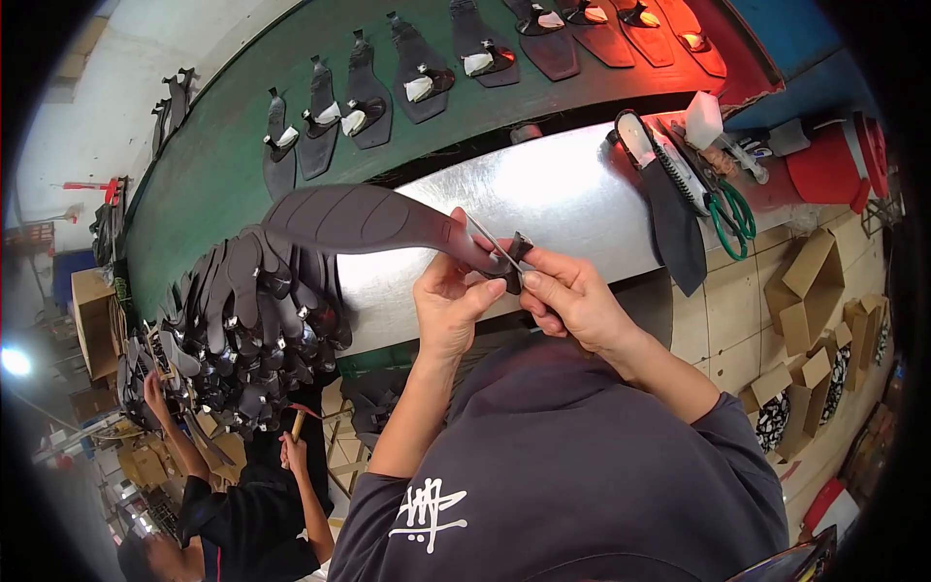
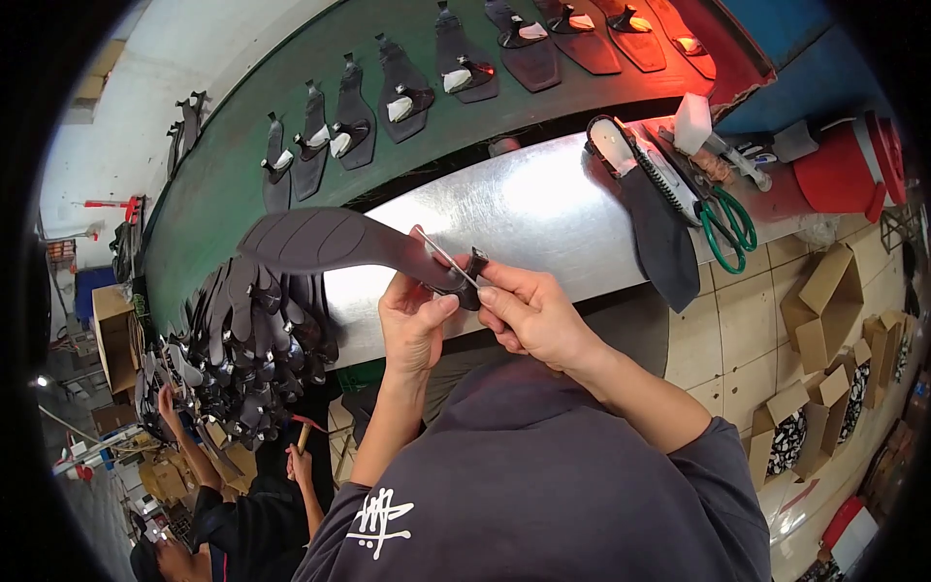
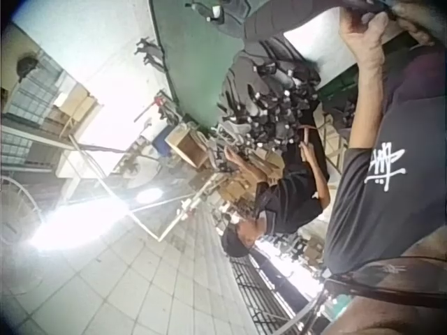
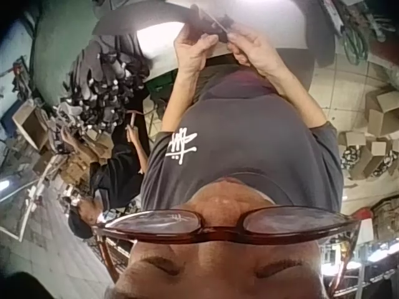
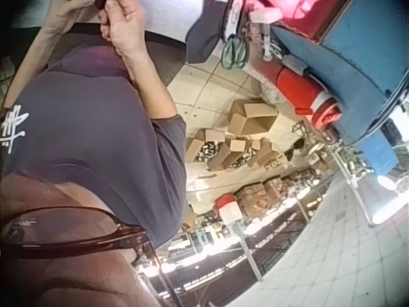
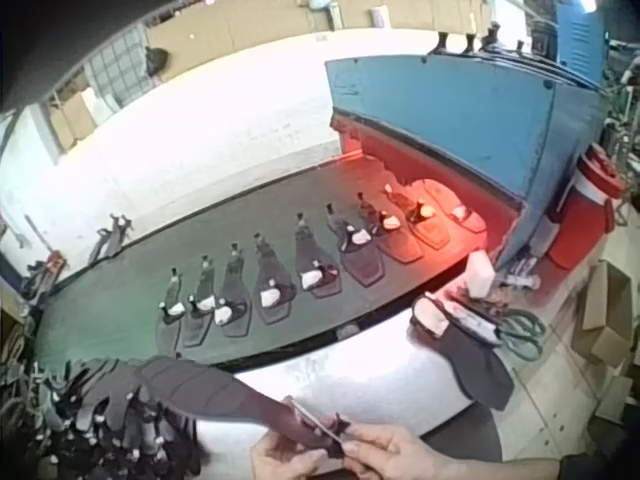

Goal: The person is assembling and finishing components of a shoe at a manufacturing station.

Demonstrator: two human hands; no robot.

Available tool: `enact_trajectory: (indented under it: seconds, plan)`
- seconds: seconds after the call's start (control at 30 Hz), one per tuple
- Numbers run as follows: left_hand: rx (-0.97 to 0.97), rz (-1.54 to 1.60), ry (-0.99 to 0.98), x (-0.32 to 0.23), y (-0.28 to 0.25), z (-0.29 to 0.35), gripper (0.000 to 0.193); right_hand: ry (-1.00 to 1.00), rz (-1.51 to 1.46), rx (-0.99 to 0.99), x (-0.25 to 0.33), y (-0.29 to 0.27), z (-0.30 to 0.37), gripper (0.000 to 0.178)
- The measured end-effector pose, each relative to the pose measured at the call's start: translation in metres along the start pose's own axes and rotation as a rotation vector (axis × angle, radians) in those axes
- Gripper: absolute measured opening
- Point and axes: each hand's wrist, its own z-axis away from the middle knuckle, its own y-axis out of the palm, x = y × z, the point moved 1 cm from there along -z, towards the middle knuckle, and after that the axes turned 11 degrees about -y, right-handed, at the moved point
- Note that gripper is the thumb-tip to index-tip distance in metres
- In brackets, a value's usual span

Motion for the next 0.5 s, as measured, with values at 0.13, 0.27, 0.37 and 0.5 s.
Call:
enact_trajectory:
  seconds: [0.13, 0.27, 0.37, 0.5]
  plan:
    - [0.028, 0.022, -0.077, 0.003, -0.014, -0.005, 0.079, -0.021, 0.057, -0.021, 0.002, -0.003, -0.005, 0.033]
    - [0.019, -0.024, -0.062, -0.013, -0.023, 0.009, 0.079, 0.13, -0.136, 0.059, 0.003, 0.001, -0.015, 0.031]
    - [0.062, -0.255, -0.019, -0.024, -0.038, 0.014, 0.062, 0.029, -0.427, -0.029, 0.004, -0.031, -0.016, 0.043]
    - [-0.07, -0.38, 0.059, -0.097, -0.053, 0.045, 0.048, -0.109, -0.182, -0.034, 0.016, -0.026, -0.012, 0.046]
